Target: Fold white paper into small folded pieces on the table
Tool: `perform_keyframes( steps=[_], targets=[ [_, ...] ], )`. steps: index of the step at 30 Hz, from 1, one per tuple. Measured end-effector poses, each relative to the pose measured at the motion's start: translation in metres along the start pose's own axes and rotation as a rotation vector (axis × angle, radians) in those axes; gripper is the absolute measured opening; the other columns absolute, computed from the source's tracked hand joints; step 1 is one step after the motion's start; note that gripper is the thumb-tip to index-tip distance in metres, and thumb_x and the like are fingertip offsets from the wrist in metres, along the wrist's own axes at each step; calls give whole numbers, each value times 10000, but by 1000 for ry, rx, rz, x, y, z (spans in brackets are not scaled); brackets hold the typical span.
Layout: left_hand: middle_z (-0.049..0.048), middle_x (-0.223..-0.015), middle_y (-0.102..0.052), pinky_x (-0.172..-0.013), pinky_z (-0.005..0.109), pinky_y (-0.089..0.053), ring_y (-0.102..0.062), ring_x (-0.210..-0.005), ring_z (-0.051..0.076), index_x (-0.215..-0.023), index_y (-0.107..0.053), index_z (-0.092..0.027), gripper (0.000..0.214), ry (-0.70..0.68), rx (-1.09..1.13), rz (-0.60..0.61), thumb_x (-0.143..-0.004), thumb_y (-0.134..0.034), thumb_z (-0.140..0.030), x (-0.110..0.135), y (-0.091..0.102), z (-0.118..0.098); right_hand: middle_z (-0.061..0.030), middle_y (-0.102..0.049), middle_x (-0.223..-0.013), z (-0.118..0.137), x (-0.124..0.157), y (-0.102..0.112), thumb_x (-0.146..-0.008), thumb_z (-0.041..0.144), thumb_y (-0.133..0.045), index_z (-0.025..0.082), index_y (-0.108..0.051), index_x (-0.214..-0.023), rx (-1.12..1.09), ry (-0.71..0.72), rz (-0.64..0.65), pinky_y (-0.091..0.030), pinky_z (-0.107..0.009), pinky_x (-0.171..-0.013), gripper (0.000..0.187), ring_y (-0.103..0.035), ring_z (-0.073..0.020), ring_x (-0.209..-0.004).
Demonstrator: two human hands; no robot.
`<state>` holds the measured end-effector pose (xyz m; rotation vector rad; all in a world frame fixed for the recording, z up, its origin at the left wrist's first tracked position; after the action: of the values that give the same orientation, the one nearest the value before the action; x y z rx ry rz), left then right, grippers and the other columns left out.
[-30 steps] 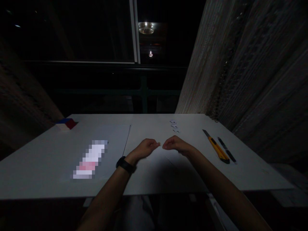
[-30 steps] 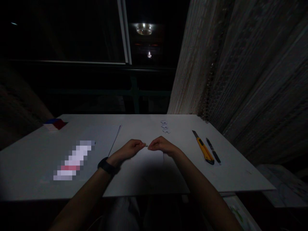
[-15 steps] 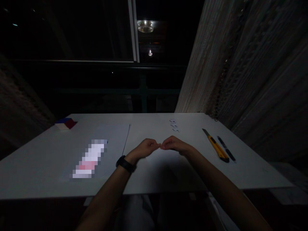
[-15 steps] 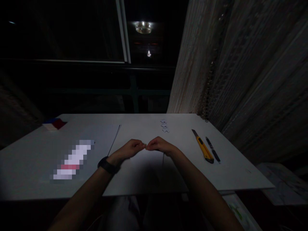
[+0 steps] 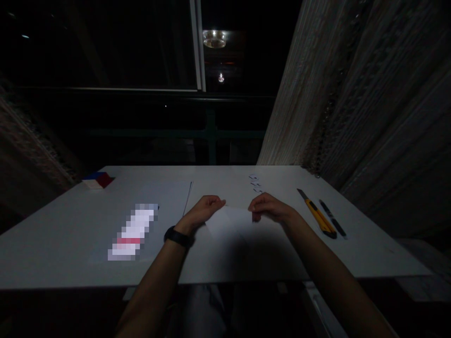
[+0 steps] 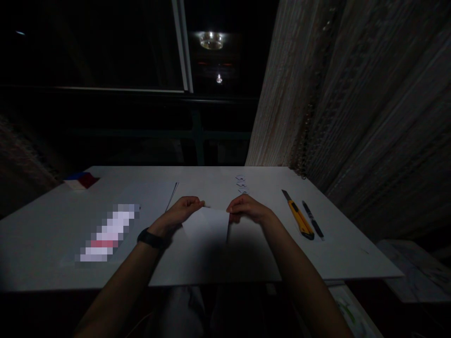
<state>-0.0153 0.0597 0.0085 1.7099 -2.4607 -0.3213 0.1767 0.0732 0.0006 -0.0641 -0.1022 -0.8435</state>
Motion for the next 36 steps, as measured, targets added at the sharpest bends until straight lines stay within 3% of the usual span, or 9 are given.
perform_keyframes(
  steps=[4,10,13,17,20,25,29,36],
  targets=[
    [-44,-515,-412,-445,213,-231,-351,-460,74,-592,-465,-162,393,0,1,-66,-710,-555,-526,-3,4,1,-61,-657,-600,1,-2,4,-621,322,-714,94,-667,-688,-30,40,-70,-445,-251,-533,242,-573,-119,-503],
    [-64,-486,-328,-438,213,-204,-280,-448,63,-543,-423,-168,414,-84,-39,-348,-708,-545,-528,-9,20,2,-32,-636,-620,-10,-16,3,-589,409,-735,112,-659,-690,-158,58,-326,-442,-248,-559,323,-565,-113,-548],
    [-57,-482,-366,-438,215,-212,-310,-443,68,-545,-452,-163,401,-36,9,-311,-687,-571,-519,-6,18,2,-14,-604,-560,-15,-18,6,-516,372,-775,117,-652,-627,-174,63,-455,-409,-237,-518,304,-525,-103,-513],
    [-17,-542,-492,-468,228,-283,-410,-481,92,-641,-570,-137,410,31,144,-72,-700,-553,-542,1,0,-2,9,-550,-485,-12,-18,-4,-513,344,-767,124,-659,-591,-83,50,-367,-337,-221,-454,257,-453,-81,-454],
    [-8,-557,-509,-477,225,-281,-404,-504,90,-659,-618,-119,407,5,76,9,-673,-599,-525,3,-11,-7,20,-522,-454,-11,-19,-18,-517,333,-762,127,-663,-576,23,39,-257,-296,-213,-433,236,-414,-69,-434],
    [-36,-472,-431,-462,220,-244,-333,-480,74,-564,-627,-114,363,-4,-22,-57,-623,-657,-471,-3,-15,-1,6,-560,-500,-15,-23,-30,-526,357,-741,133,-682,-615,54,42,-227,-311,-219,-449,248,-431,-78,-457],
    [-24,-481,-479,-494,237,-294,-373,-491,83,-562,-648,-112,311,-27,33,-56,-626,-664,-415,-6,-14,1,17,-540,-477,-14,-24,-30,-530,328,-718,129,-688,-653,-12,62,-252,-306,-221,-452,236,-416,-74,-445],
    [-13,-486,-519,-490,242,-310,-413,-484,96,-554,-652,-117,286,8,28,-200,-580,-687,-400,-9,8,3,16,-545,-462,-9,-20,-28,-539,309,-714,116,-679,-623,-25,57,-226,-312,-216,-452,214,-422,-70,-440]
  ],
)
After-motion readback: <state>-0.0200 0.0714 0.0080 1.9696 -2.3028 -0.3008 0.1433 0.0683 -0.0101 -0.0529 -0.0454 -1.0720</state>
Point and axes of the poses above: each hand's wrist, its own x-axis away from the middle knuckle, its own y-axis out of the back of the hand, z = x × y, the point moved 6 cm from there along -x, towards the middle knuckle
